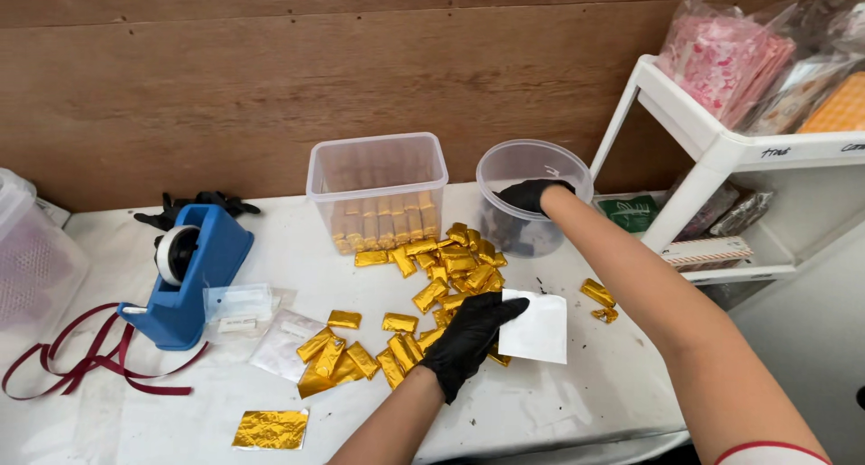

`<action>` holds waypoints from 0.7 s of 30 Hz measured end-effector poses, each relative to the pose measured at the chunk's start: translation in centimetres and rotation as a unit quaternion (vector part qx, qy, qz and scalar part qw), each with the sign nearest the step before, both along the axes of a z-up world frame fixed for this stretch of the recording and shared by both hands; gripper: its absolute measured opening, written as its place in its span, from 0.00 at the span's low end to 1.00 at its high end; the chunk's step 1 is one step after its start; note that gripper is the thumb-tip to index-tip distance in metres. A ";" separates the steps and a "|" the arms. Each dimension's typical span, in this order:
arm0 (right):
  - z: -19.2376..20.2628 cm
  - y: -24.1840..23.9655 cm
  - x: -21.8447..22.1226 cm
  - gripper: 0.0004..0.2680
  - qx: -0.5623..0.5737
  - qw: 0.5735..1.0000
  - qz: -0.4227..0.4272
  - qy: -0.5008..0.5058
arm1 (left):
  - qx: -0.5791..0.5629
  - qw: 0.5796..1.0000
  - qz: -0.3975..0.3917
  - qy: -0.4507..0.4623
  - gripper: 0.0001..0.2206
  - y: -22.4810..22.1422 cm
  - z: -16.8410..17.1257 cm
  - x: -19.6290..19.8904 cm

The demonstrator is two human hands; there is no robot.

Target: The person wraps individual rectangular items in gold foil, folding the edges and securing them before placing the finished pieces into a plastic container.

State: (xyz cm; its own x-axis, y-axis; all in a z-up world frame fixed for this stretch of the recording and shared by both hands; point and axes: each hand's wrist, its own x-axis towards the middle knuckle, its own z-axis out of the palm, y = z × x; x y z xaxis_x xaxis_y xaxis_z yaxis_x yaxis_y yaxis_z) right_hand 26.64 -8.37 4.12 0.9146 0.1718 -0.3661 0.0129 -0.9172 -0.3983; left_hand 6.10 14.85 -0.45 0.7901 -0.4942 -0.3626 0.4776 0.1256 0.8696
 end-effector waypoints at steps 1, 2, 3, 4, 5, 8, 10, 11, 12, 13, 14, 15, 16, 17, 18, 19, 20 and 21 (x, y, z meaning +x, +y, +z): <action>-0.2 0.1 0.2 0.15 0.000 1.000 0.001 0.001 | 0.000 1.000 0.001 0.001 0.19 0.1 0.0 0.0; -0.3 0.2 0.4 0.15 -0.023 1.000 0.013 -0.001 | -0.004 1.000 0.002 0.002 0.18 0.1 0.0 0.0; -0.4 0.2 0.6 0.15 -0.046 0.999 0.024 -0.004 | -0.008 1.000 0.001 0.003 0.18 0.1 0.0 0.0; -0.5 0.1 0.7 0.15 -0.047 0.999 0.025 -0.003 | -0.009 1.000 0.002 0.004 0.18 0.1 0.0 0.1; -0.5 0.1 0.8 0.15 -0.069 0.997 0.036 -0.006 | -0.014 1.000 0.004 0.006 0.18 0.1 -0.1 0.2; -0.4 -0.1 0.9 0.16 -0.114 0.992 0.057 -0.014 | -0.020 1.000 0.007 0.003 0.20 0.4 0.4 0.2; 0.3 -0.2 0.6 0.16 -0.137 0.988 0.068 -0.018 | -0.022 1.000 0.008 -0.002 0.20 0.6 0.0 0.7; 0.9 -0.3 0.3 0.15 -0.045 0.998 0.033 -0.031 | -0.028 0.999 0.017 -0.005 0.20 0.6 -0.7 1.2; 1.5 -0.4 -0.1 0.14 0.048 0.998 -0.003 -0.044 | -0.033 0.999 0.026 -0.007 0.21 0.6 -1.3 1.7; 3.5 0.7 -2.3 0.14 0.047 0.998 -0.004 -0.045 | -0.034 0.999 0.025 -0.008 0.21 0.7 -0.6 1.6; 5.6 1.8 -4.6 0.13 0.129 0.988 -0.043 -0.071 | -0.044 0.997 0.056 -0.005 0.20 0.8 0.0 1.5; 7.5 2.9 -6.9 0.13 0.210 0.969 -0.083 -0.097 | -0.054 0.995 0.086 -0.003 0.19 0.9 0.7 1.3; 7.8 2.9 -8.1 0.13 0.209 0.969 -0.084 -0.098 | -0.054 0.995 0.086 -0.004 0.19 1.2 0.9 1.5; 8.1 2.8 -9.3 0.15 0.275 0.948 -0.079 -0.139 | -0.056 0.993 0.105 -0.009 0.20 1.5 1.1 1.7; 8.4 2.8 -10.6 0.18 0.338 0.921 -0.073 -0.180 | -0.058 0.991 0.123 -0.014 0.20 1.8 1.3 1.8; 8.9 3.2 -12.2 0.18 0.338 0.921 -0.074 -0.181 | -0.058 0.991 0.122 -0.014 0.20 2.0 1.8 1.6; 9.3 3.6 -13.8 0.16 0.368 0.905 -0.082 -0.198 | -0.063 0.988 0.140 -0.010 0.20 2.2 2.3 1.3; 9.6 4.0 -15.4 0.14 0.398 0.888 -0.089 -0.215 | -0.067 0.985 0.158 -0.006 0.20 2.4 2.8 1.0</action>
State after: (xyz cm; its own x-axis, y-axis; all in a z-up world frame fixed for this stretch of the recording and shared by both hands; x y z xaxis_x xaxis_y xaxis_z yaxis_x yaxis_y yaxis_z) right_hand 11.27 -4.39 13.76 0.9791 0.0581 0.1951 0.2030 -0.3509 -0.9142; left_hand 7.12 17.22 2.31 0.9165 -0.2648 -0.2999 0.3851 0.3811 0.8405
